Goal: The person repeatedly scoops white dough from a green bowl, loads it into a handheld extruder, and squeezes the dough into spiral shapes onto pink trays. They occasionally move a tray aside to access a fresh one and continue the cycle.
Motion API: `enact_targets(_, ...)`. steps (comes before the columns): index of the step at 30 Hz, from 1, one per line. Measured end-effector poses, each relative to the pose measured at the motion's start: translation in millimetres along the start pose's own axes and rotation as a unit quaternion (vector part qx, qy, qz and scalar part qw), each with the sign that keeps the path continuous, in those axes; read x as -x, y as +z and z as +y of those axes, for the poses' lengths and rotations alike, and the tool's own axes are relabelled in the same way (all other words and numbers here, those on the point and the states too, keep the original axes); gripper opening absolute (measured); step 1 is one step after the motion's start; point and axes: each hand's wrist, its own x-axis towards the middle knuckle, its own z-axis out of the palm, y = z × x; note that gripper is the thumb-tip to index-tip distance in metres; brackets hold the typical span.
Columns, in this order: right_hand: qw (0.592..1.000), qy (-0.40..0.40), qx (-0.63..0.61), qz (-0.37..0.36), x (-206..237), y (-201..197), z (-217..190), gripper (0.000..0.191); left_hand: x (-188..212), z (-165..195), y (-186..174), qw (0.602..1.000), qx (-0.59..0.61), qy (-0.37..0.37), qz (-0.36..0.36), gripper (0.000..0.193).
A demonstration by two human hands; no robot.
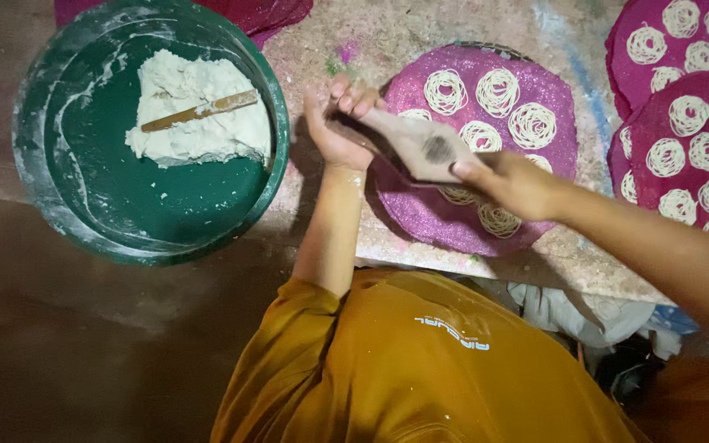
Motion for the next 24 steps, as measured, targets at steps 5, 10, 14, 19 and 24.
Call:
enact_targets(5,0.997,0.053,-0.003,-0.056,6.2,-2.8,2.6,0.082,14.0,-12.1,0.1,0.998,-0.012,0.014,0.065,0.039)
enact_targets(10,0.998,0.011,0.058,0.03,4.6,-19.6,-3.5,0.084,-6.9,-19.4,1.7,0.998,-0.01,0.023,0.057,0.04)
enact_targets(14,0.999,0.021,0.002,0.038,-1.3,0.8,-17.5,0.08,-11.2,8.3,4.0,1.0,-0.006,-0.008,0.018,0.044)
enact_targets(19,0.999,0.04,0.002,-0.023,9.5,-5.5,-11.7,0.081,4.1,-10.0,2.3,0.997,-0.009,0.018,0.08,0.043)
enact_targets(24,0.998,0.024,0.044,0.04,4.7,-18.4,-7.6,0.072,-14.7,-22.6,10.6,0.998,0.0,0.029,0.056,0.046)
